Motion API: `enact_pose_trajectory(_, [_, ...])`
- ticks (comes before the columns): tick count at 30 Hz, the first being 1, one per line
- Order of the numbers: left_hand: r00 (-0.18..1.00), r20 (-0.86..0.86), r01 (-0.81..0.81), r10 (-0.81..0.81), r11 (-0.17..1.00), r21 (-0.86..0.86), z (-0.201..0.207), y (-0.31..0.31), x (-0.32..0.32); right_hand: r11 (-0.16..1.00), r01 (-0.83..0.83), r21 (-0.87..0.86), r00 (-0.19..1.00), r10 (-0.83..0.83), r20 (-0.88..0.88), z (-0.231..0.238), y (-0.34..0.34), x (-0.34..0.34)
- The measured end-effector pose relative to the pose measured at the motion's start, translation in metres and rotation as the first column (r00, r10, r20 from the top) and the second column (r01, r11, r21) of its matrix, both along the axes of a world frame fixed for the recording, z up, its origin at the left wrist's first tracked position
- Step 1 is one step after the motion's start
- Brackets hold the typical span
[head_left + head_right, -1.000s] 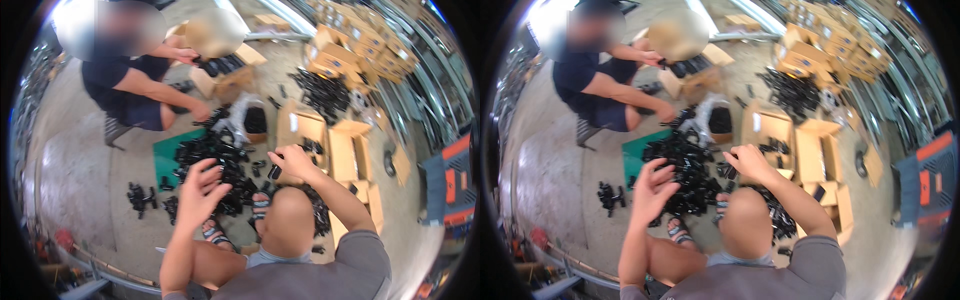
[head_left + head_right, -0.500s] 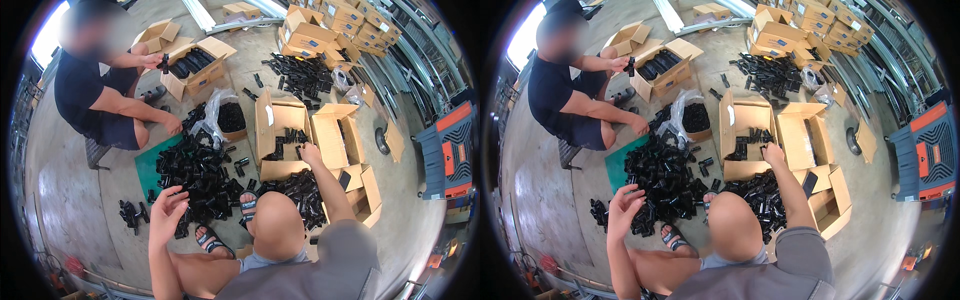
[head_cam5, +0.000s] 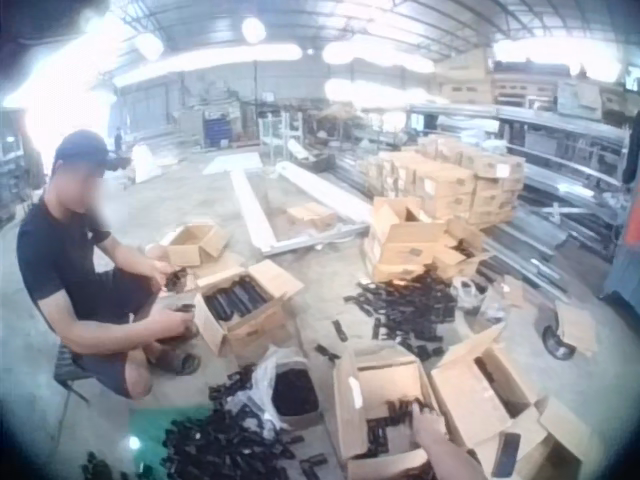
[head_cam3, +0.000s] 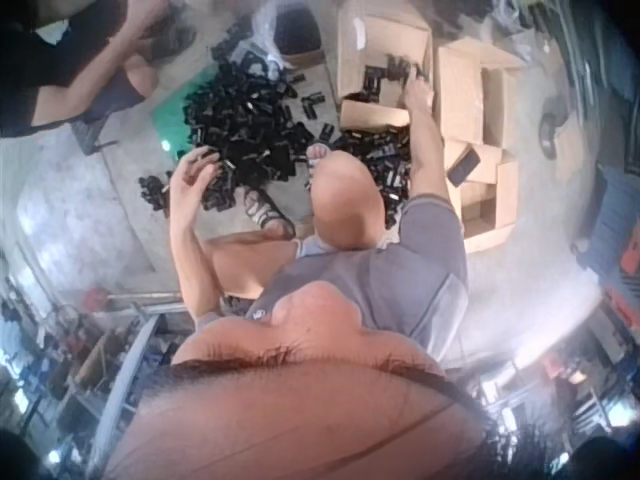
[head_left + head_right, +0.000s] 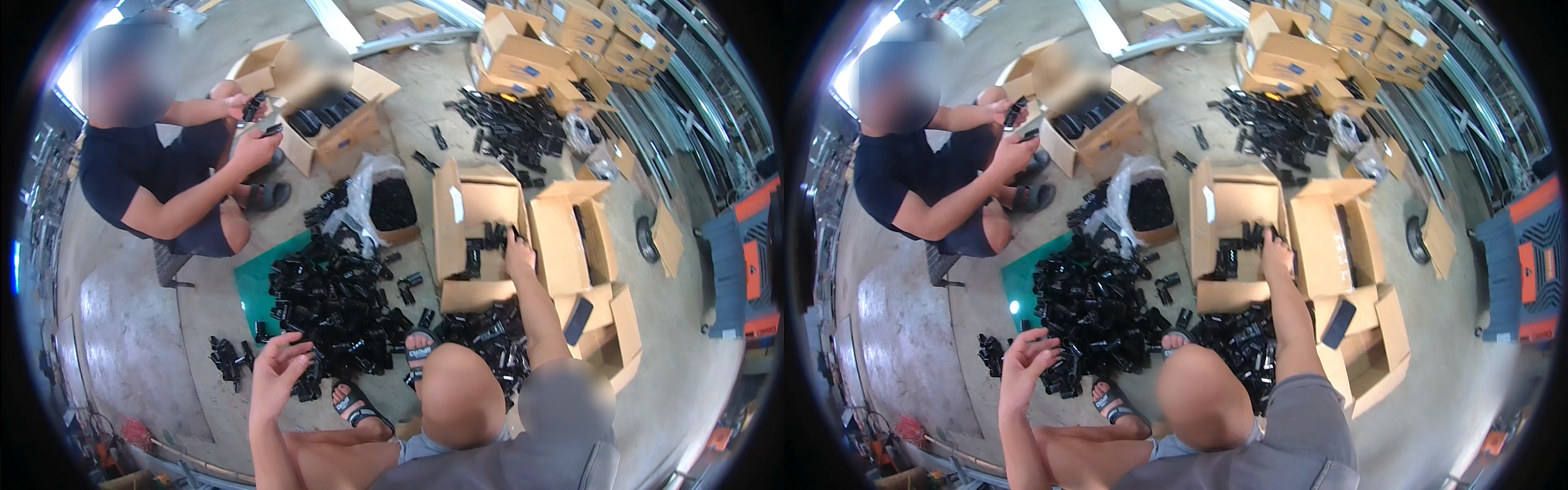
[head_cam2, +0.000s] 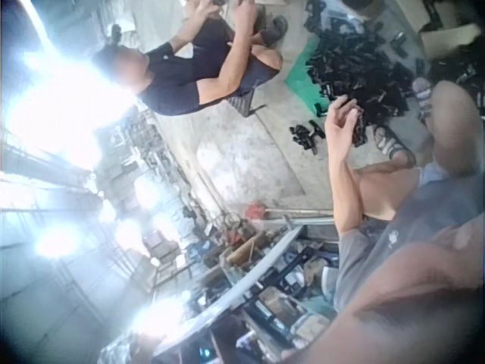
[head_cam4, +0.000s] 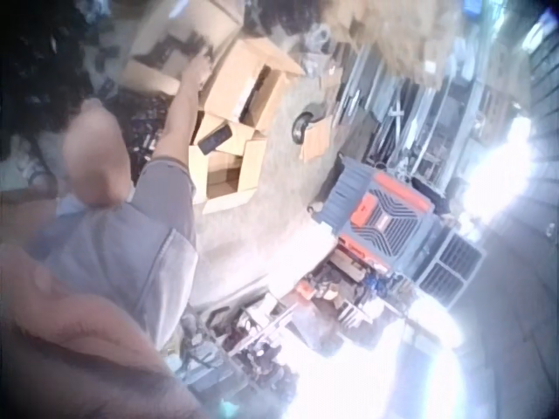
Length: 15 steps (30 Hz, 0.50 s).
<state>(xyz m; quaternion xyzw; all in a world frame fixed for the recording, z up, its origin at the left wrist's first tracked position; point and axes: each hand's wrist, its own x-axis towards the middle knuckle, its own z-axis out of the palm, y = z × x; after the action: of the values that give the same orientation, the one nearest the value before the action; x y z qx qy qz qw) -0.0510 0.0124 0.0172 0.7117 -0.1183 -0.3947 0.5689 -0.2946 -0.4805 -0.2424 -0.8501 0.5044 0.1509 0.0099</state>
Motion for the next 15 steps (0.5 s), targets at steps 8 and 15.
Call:
enact_pose_trajectory(8, [0.982, 0.038, 0.186, -0.184, 0.982, -0.043, -0.01, -0.012, 0.011, 0.995, -0.047, -0.092, 0.998, 0.043, -0.044, -0.006, 0.012, 0.009])
enact_pose_trajectory(15, [0.953, 0.196, 0.244, -0.232, 0.969, -0.04, -0.016, -0.014, -0.002, 0.999, 0.006, 0.043, 0.947, -0.019, 0.321, -0.005, 0.01, -0.022])
